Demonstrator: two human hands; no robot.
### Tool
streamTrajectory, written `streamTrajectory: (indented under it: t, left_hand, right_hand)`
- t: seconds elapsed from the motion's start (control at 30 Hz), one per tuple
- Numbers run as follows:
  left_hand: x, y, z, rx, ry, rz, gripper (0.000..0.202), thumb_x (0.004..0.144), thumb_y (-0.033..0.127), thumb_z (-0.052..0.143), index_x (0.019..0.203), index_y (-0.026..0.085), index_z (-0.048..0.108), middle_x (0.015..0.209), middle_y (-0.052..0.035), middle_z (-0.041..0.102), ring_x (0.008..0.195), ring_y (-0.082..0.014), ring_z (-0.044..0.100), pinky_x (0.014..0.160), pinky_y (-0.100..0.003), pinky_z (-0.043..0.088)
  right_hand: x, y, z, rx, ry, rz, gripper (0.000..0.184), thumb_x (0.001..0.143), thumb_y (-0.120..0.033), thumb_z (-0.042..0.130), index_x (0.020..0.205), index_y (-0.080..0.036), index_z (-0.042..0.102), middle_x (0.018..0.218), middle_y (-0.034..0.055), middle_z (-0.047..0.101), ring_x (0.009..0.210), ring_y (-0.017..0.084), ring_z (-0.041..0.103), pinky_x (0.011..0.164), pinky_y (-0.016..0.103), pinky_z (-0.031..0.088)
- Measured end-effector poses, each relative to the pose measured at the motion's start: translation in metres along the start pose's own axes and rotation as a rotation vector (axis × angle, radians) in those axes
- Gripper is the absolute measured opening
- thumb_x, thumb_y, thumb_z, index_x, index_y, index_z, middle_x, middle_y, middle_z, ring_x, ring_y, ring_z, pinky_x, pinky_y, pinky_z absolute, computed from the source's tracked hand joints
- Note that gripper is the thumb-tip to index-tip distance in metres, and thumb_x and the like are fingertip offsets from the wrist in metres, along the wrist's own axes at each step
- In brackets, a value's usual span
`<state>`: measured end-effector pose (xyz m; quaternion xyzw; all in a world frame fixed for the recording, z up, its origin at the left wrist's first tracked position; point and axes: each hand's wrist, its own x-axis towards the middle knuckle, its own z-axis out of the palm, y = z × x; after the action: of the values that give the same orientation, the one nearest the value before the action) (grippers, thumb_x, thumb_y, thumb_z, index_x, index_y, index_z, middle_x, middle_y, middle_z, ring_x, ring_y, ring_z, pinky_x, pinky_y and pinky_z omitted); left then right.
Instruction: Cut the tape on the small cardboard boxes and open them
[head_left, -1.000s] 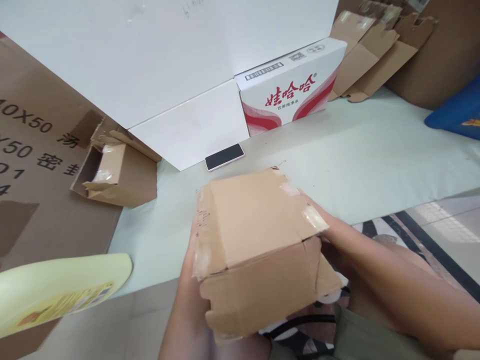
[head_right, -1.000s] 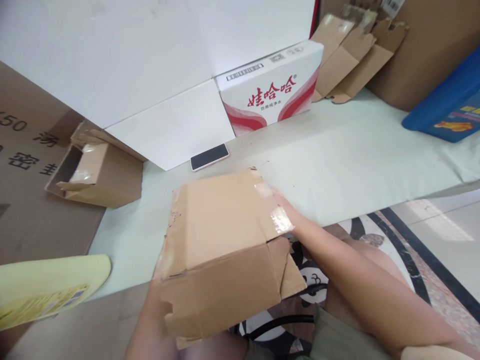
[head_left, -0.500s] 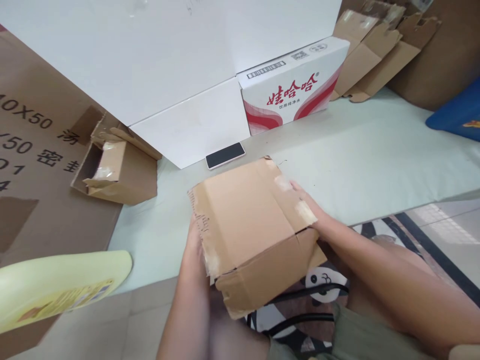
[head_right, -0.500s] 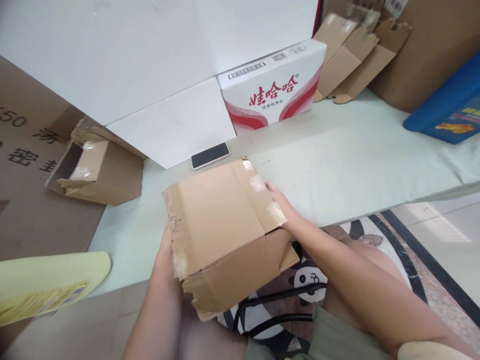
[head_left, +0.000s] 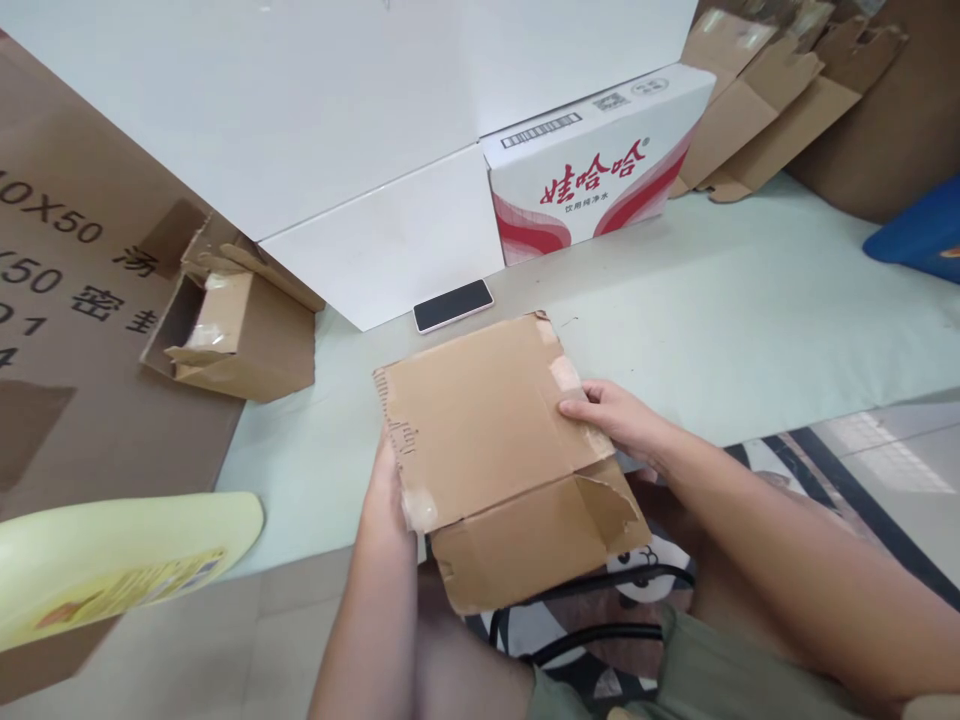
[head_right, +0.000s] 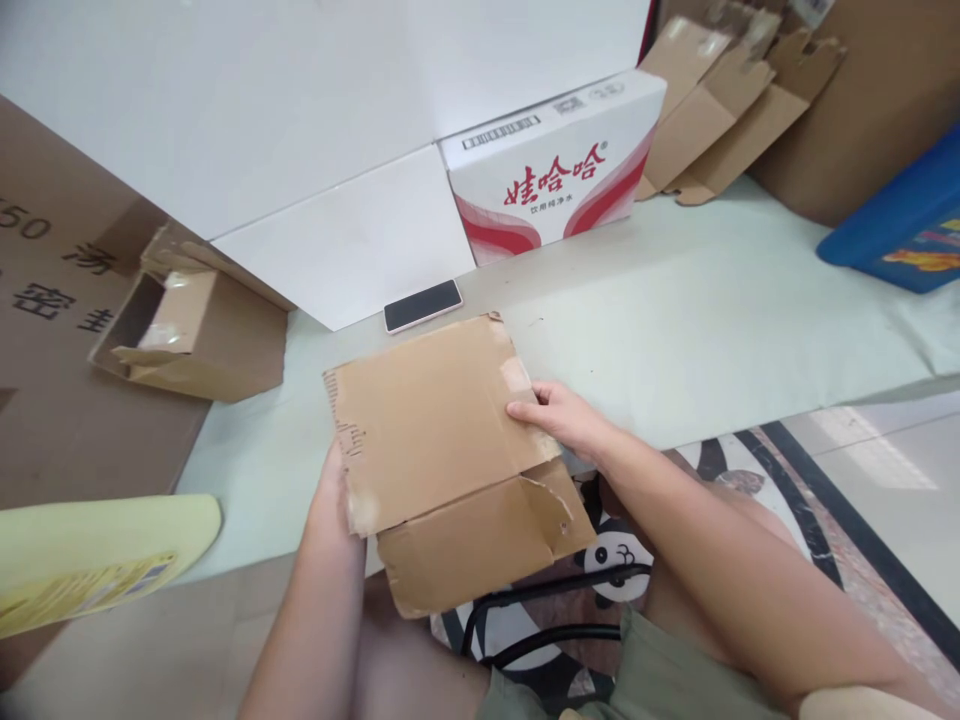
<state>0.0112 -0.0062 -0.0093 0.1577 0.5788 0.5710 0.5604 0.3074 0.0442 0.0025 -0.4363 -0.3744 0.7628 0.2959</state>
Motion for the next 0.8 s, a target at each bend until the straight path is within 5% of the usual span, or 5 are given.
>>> streamTrajectory:
  t: [0.13,0.23,0.33,0.57,0.8]
  left_hand:
    - [-0.005,0.006,0.013,-0.084,-0.11,0.0,0.051,0.082,0.064,0.061,0.103,0.018,0.071,0.096,-0.0127,0.076,0.104,-0.0355,0.071,0.085,-0.049,0.06]
    - [-0.009,0.004,0.013,-0.02,-0.168,-0.027,0.044,0.067,0.037,0.085,0.104,0.018,0.069,0.095,-0.0124,0.077,0.103,-0.0369,0.072,0.091,-0.05,0.058]
    - [-0.005,0.003,0.009,-0.036,-0.116,0.007,0.045,0.062,0.019,0.086,0.104,0.018,0.068,0.097,-0.0104,0.077,0.101,-0.0353,0.072,0.095,-0.051,0.057]
    - [0.012,0.004,0.015,-0.252,0.092,0.108,0.019,0.082,0.026,0.07,0.099,0.019,0.07,0.094,-0.0067,0.078,0.094,-0.026,0.074,0.095,-0.043,0.058]
    - [0.021,-0.026,0.045,-0.113,0.219,0.3,0.032,0.073,0.031,0.072,0.102,0.017,0.07,0.097,-0.0078,0.076,0.092,-0.025,0.073,0.091,-0.042,0.056]
  right_hand:
    - [0.001,-0.001,0.002,0.019,0.069,-0.104,0.031,0.069,-0.039,0.078,0.092,-0.021,0.069,0.088,0.0033,0.077,0.08,0.021,0.072,0.075,0.033,0.056]
    - [-0.002,-0.005,-0.001,-0.046,0.113,-0.186,0.032,0.072,-0.042,0.076,0.094,-0.022,0.068,0.094,0.0029,0.077,0.086,0.021,0.072,0.079,0.033,0.055]
    - [-0.009,-0.014,-0.012,-0.003,0.019,-0.155,0.038,0.07,-0.051,0.075,0.092,-0.021,0.069,0.091,0.0046,0.077,0.086,0.023,0.072,0.078,0.035,0.056]
    - [-0.018,-0.015,-0.026,0.118,-0.277,-0.137,0.067,0.055,-0.069,0.079,0.103,-0.023,0.07,0.096,0.0063,0.076,0.085,0.025,0.073,0.083,0.043,0.057]
    - [-0.02,0.003,-0.015,-0.294,0.133,-0.15,0.028,0.065,-0.044,0.08,0.078,-0.023,0.067,0.067,0.001,0.068,0.058,0.018,0.063,0.055,0.032,0.054]
